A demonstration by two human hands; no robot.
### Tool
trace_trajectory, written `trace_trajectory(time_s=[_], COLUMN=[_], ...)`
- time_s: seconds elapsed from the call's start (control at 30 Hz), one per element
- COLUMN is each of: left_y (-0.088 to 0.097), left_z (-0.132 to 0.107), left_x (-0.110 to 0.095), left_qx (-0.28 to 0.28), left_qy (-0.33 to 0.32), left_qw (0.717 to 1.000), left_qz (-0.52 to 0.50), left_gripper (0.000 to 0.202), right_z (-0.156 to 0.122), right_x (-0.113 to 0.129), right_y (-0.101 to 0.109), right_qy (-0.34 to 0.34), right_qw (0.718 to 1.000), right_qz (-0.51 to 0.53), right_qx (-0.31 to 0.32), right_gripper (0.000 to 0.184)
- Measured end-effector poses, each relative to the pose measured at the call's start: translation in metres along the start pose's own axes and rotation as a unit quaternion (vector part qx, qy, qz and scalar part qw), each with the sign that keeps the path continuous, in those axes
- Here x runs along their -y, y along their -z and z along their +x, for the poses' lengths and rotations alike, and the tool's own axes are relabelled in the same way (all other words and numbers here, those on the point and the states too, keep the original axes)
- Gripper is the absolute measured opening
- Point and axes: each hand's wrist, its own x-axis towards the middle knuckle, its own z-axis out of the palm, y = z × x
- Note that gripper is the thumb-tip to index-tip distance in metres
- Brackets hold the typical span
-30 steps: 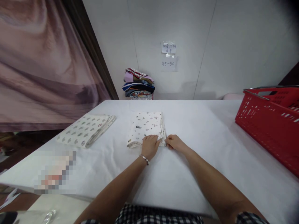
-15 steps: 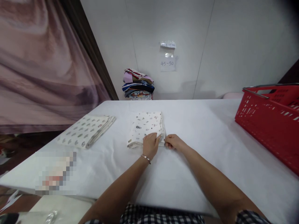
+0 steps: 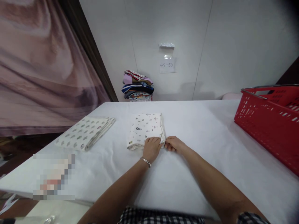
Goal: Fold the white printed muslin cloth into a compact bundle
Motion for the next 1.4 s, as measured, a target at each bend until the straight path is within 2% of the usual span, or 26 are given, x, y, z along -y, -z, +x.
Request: trace_trajectory(time_s=[0.17,0.33,0.5,0.63,0.77,0.87,0.93,1.0,1.13,1.27,1.4], left_y=[0.003,0.007,0.021,0.036,0.039,0.035,0.034,0.036,0.039,0.038,0.036], left_z=[0.001,-0.002,-0.017,-0.043,-0.070,-0.080,-0.080,-0.077,-0.069,-0.064,-0.065], left_x=[0.000,0.001,0.017,0.047,0.080,0.093,0.095,0.094,0.092,0.096,0.105], left_qx=[0.016,0.027,0.000,-0.063,-0.110,-0.077,-0.036,-0.008,0.011,0.019,0.020], left_qy=[-0.031,-0.049,-0.045,0.036,0.184,0.295,0.335,0.354,0.379,0.376,0.361], left_qw=[0.999,0.998,0.999,0.997,0.977,0.951,0.938,0.931,0.923,0.925,0.926], left_qz=[0.007,-0.004,0.004,0.024,0.010,-0.046,-0.079,-0.084,-0.056,-0.056,-0.107], left_gripper=[0.017,0.024,0.038,0.043,0.052,0.050,0.046,0.042,0.043,0.042,0.041], right_z=[0.001,-0.003,-0.007,-0.009,-0.009,-0.009,-0.009,-0.010,-0.011,-0.010,-0.009], right_x=[-0.002,-0.005,-0.002,-0.002,-0.004,-0.005,-0.004,-0.003,-0.003,-0.004,-0.005], right_y=[0.000,-0.008,-0.010,-0.010,-0.011,-0.014,-0.016,-0.017,-0.017,-0.016,-0.015], right_qy=[-0.018,0.012,0.014,0.013,0.018,0.022,0.023,0.018,0.013,0.014,0.019], right_qw=[1.000,0.998,0.998,0.997,0.993,0.992,0.992,0.992,0.993,0.993,0.993], right_qz=[0.011,-0.041,-0.048,-0.067,-0.105,-0.111,-0.104,-0.096,-0.084,-0.080,-0.082], right_qx=[0.010,-0.047,-0.040,-0.038,-0.052,-0.063,-0.070,-0.076,-0.078,-0.080,-0.078], right_gripper=[0.037,0.036,0.038,0.045,0.043,0.036,0.031,0.029,0.029,0.028,0.028])
